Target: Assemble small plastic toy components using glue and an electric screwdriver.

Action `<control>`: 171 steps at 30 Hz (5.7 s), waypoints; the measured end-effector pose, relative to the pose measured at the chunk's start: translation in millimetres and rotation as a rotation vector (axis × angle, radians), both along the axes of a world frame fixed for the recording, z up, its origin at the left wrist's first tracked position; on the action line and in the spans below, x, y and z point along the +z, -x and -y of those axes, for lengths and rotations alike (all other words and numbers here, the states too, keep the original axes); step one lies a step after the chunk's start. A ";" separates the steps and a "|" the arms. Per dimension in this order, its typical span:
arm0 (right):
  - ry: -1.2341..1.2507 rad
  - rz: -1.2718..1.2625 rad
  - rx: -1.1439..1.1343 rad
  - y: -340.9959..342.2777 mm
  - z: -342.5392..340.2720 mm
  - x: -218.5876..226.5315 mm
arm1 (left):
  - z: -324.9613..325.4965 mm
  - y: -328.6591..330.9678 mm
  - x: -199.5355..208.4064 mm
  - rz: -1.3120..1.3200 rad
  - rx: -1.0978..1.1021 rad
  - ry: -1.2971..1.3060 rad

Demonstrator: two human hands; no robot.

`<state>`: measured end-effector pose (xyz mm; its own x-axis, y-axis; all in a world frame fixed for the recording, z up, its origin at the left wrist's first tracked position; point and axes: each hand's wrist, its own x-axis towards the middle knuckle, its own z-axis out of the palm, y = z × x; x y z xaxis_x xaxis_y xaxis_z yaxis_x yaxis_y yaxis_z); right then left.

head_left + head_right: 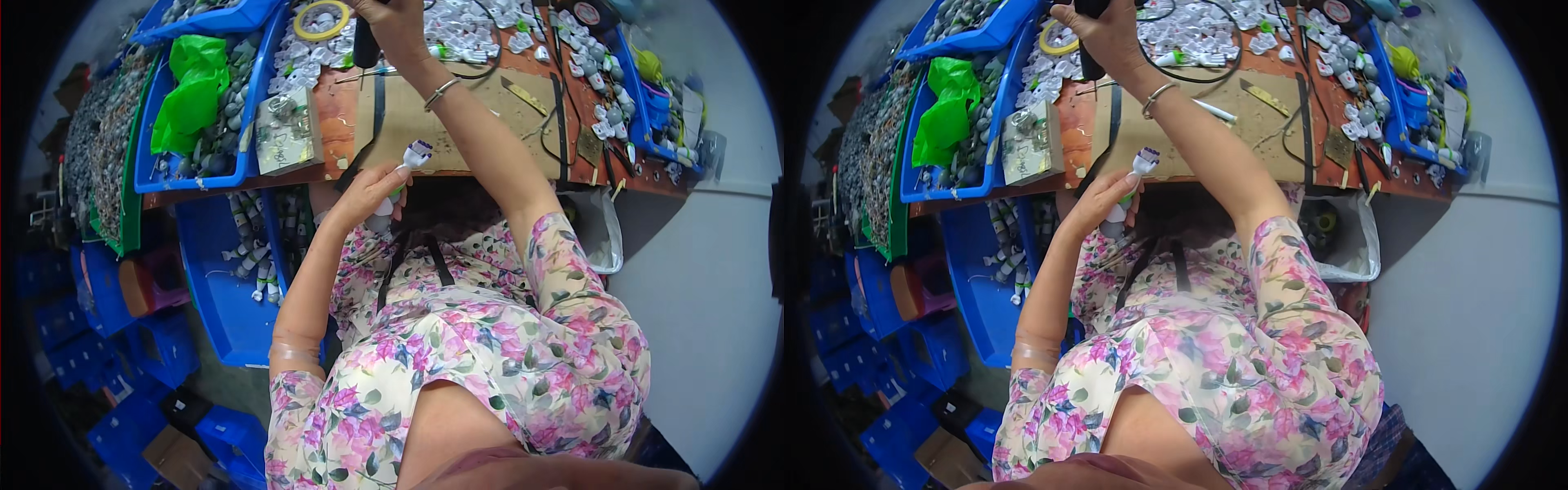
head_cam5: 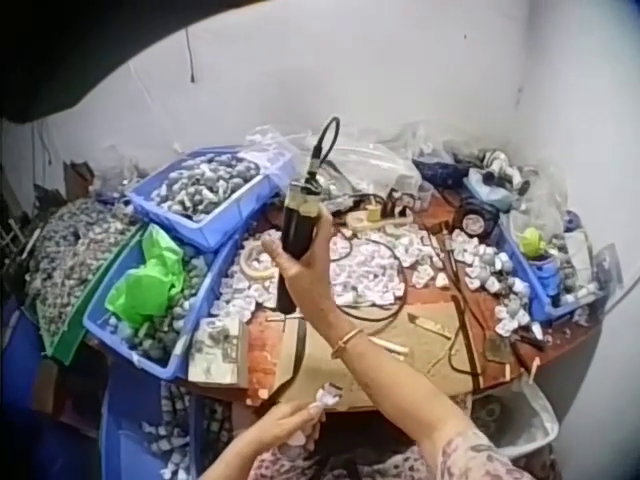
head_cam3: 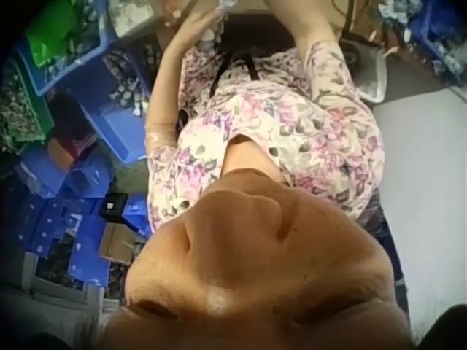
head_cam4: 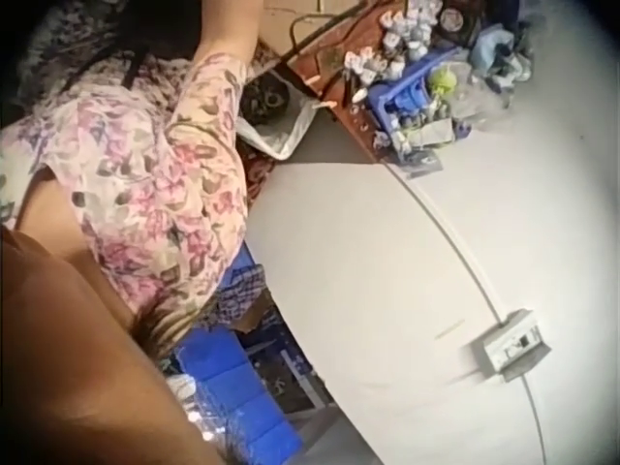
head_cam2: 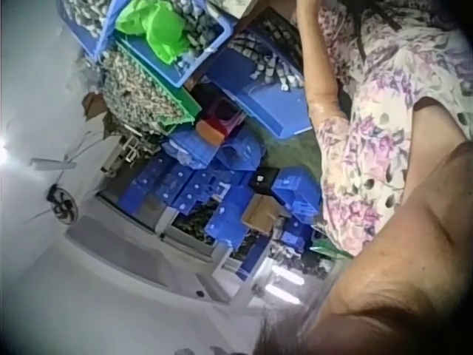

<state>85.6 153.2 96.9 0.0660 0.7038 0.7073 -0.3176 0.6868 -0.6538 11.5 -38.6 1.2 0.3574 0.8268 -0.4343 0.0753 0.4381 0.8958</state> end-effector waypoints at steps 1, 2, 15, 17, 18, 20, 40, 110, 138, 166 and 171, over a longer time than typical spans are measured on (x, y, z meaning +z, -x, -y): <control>0.071 0.021 0.073 9.0 0.5 -4.5 | 2.0 4.0 0.1 0.011 -0.015 -0.025; 0.073 0.027 0.088 16.0 1.4 -9.8 | 4.2 7.5 -0.3 0.023 -0.030 -0.049; 0.009 0.046 0.117 38.0 -6.1 -16.5 | 5.5 20.4 -3.7 0.141 0.027 -0.046; -0.046 0.011 0.062 29.5 -0.9 -3.1 | 3.8 16.7 -8.6 0.195 0.082 -0.065; -0.048 0.015 0.055 22.1 1.7 3.2 | 1.2 13.2 -9.5 0.199 0.075 -0.066; -0.006 0.051 0.096 2.5 11.4 19.3 | -3.5 5.1 -10.3 0.320 0.244 -0.049; 0.188 0.017 0.149 -81.1 80.5 41.4 | -28.8 -33.9 0.2 0.249 0.344 -0.154; 0.249 -0.056 0.488 -65.9 110.4 14.5 | -31.3 -19.8 -12.2 0.315 0.238 -0.153; -0.194 0.309 -0.313 -122.2 47.7 47.6 | -25.3 -17.4 0.5 0.343 0.148 -0.237; 0.301 0.636 0.400 -138.3 103.1 -30.8 | -1.4 -23.7 32.9 0.620 0.131 -0.227; 0.089 0.667 0.217 -133.0 97.8 -34.5 | -1.2 -24.2 35.3 0.569 0.125 -0.223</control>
